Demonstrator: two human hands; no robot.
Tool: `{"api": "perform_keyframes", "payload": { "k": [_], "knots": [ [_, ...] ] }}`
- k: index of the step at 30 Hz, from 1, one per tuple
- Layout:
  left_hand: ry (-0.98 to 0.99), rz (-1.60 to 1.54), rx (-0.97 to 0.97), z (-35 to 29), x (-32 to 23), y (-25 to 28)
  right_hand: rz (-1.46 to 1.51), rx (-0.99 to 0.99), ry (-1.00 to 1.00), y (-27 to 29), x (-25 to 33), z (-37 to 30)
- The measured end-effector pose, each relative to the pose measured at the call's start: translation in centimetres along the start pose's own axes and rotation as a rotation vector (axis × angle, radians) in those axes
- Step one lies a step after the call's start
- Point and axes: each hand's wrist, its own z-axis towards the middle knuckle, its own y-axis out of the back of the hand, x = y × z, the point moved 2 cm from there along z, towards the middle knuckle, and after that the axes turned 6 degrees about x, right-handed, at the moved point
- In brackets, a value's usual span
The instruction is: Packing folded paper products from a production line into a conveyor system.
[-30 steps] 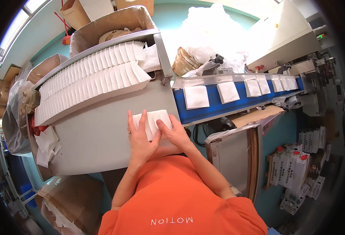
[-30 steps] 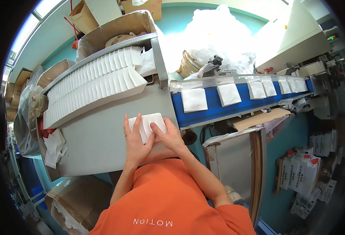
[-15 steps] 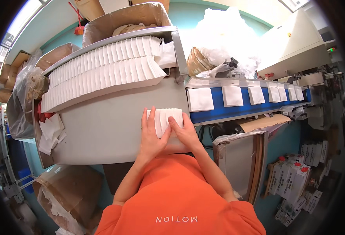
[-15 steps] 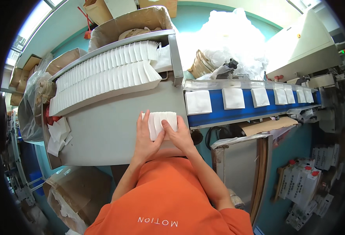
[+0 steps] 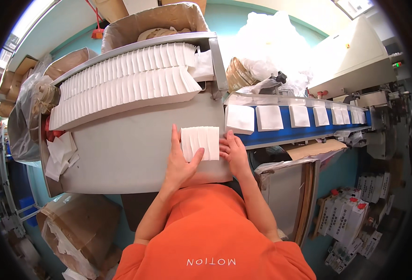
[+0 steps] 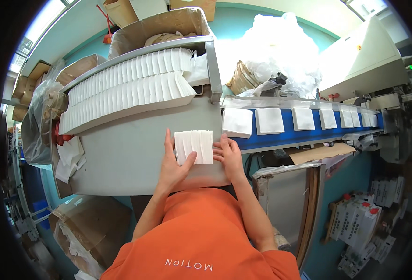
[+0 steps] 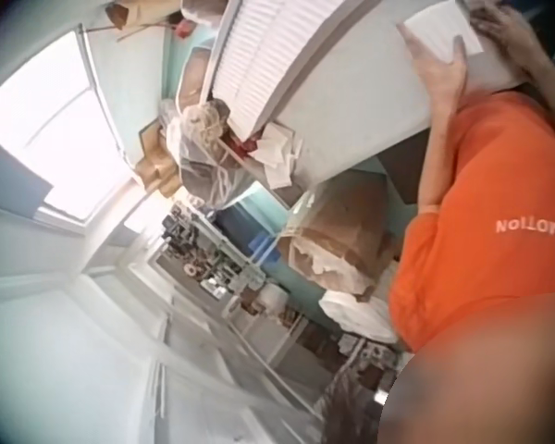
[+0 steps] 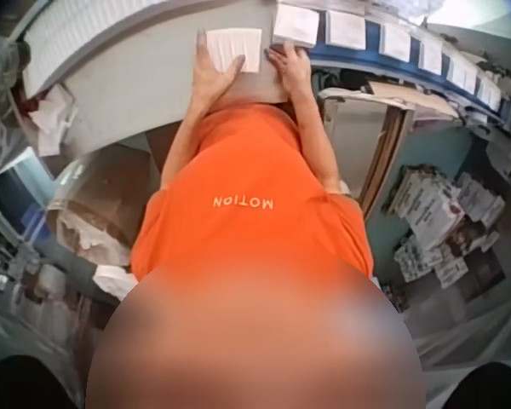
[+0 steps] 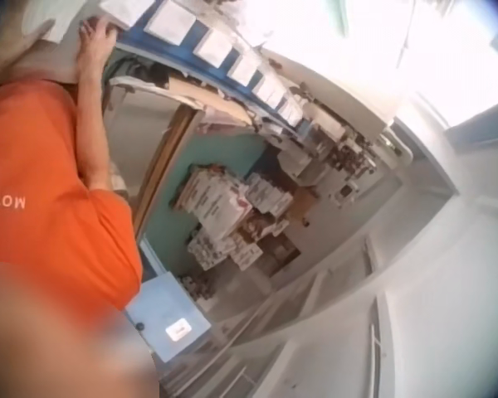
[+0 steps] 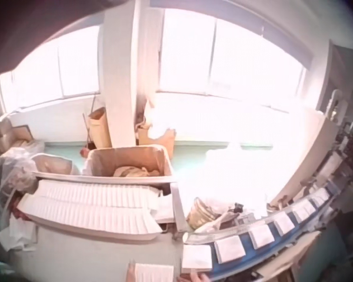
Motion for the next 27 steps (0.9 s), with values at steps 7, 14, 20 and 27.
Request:
{"api": "perform_keyframes", "payload": {
  "k": [7,14,20,27],
  "knots": [
    [0.128,-0.082,0.165,-0.3,0.6,-0.9,-0.053,0.274,-0.052,-2.3,-1.2,-0.7],
    [0.159,-0.033,0.123,0.0,0.2,-0.4,-0.282,0.300,-0.087,-1.0,-1.1,-1.3],
    [0.130,-0.101,0.084,-0.1,0.5,-1.2,-0.308,0.233,0.027,-2.1,-0.5,-0.5],
    [0.203,-0.121,0.171,0.1,0.3,-0.2,0.179,-0.010,0.043,1.3,-1.0,-0.5]
  ]
}}
